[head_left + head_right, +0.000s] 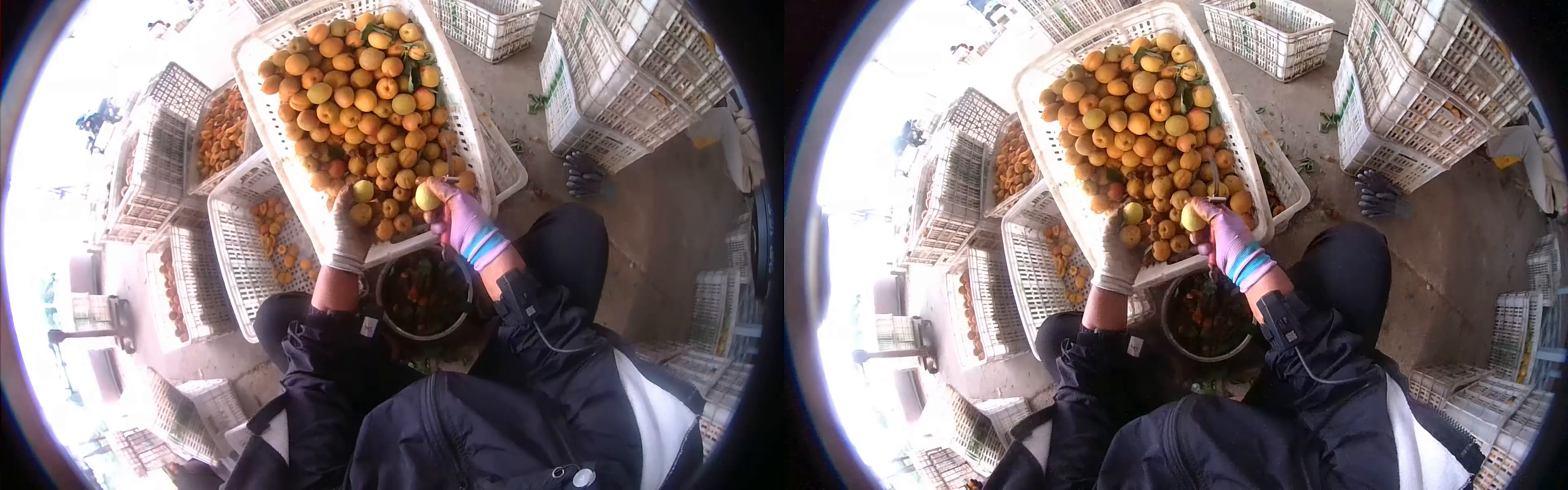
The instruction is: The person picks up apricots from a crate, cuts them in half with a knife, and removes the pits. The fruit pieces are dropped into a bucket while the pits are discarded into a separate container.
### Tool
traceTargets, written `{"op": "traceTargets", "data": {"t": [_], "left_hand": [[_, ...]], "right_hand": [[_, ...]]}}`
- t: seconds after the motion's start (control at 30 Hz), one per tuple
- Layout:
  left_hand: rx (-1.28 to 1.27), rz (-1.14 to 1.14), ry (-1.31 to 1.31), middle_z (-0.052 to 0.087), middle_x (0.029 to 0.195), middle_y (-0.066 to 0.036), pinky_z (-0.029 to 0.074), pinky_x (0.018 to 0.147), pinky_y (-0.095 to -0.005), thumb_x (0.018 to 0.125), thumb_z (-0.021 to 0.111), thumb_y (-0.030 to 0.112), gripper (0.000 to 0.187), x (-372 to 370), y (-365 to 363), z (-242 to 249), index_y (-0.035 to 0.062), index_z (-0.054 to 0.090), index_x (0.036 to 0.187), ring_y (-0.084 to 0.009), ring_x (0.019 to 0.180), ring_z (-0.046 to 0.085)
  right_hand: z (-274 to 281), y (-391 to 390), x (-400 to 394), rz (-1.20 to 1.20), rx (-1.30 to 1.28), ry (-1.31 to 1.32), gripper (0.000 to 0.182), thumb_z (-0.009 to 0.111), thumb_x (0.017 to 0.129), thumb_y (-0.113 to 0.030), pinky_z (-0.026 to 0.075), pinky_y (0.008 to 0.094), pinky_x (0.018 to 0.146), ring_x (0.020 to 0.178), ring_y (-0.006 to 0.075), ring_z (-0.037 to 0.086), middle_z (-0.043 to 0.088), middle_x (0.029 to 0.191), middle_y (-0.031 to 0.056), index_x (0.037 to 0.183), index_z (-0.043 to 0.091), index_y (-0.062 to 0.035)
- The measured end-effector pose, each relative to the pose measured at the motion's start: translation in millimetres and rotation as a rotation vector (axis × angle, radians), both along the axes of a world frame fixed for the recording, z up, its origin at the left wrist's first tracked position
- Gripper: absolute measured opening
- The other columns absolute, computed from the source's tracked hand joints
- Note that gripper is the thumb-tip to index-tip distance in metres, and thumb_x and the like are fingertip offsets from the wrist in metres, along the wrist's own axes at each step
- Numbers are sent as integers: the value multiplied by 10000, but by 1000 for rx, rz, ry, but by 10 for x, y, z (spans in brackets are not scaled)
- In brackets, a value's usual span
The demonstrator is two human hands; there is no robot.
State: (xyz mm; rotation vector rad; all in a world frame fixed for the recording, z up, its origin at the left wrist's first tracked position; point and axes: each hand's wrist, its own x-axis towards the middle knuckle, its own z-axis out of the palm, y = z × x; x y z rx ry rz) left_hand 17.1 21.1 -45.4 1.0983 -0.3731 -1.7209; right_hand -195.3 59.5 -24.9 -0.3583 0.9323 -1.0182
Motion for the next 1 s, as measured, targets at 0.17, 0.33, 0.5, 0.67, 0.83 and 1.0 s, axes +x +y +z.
{"op": "traceTargets", "data": {"t": [0.17,0.33,0.5,0.67,0.83,1.0], "left_hand": [[-513,109,-245,582,1131,-74,489,887,-366,974,532,348,383,-504,457,286,55,562,1220,-223,1025,578],[-1168,-9,-1344,562,1237,-169,345,1033,-470,936,517,351,399,-980,823,898,58,577,1199,-358,1163,497],[-1284,-175,-1508,616,1197,-108,174,1133,-585,900,575,391,398,-1316,704,1520,98,599,1169,-317,1166,553],[-1267,-103,-1429,601,1187,-152,228,1114,-536,923,548,391,419,-1801,587,1790,83,580,1205,-346,1128,553],[-1348,-183,-1234,562,1239,-180,443,960,-446,906,595,235,348,-1998,561,1641,64,569,1208,-400,1101,549],[-956,-369,-979,592,1122,-142,512,814,-364,931,617,160,235,-1726,278,1177,58,591,1140,-293,942,629]], "right_hand": [[246,236,206,-312,-165,-471,428,591,944,-447,535,384,814,914,260,638,670,976,107,1034,635,-31],[358,374,138,-150,-178,-898,482,554,971,-446,476,353,971,1073,230,596,609,1179,125,1208,544,-27],[745,392,-294,-62,-174,-1041,562,525,969,-503,476,353,963,1110,223,576,593,1219,98,1293,510,-44],[1097,541,-750,-290,-431,-556,591,424,971,-590,541,382,827,960,226,656,649,1165,90,1291,553,-110],[929,803,-1152,-549,-278,-531,611,442,942,-630,575,427,797,1025,305,639,645,1167,119,1289,551,-139],[-63,999,-1516,-696,-221,-561,538,516,926,-591,566,524,828,1102,336,604,640,1174,127,1216,597,-145]]}}
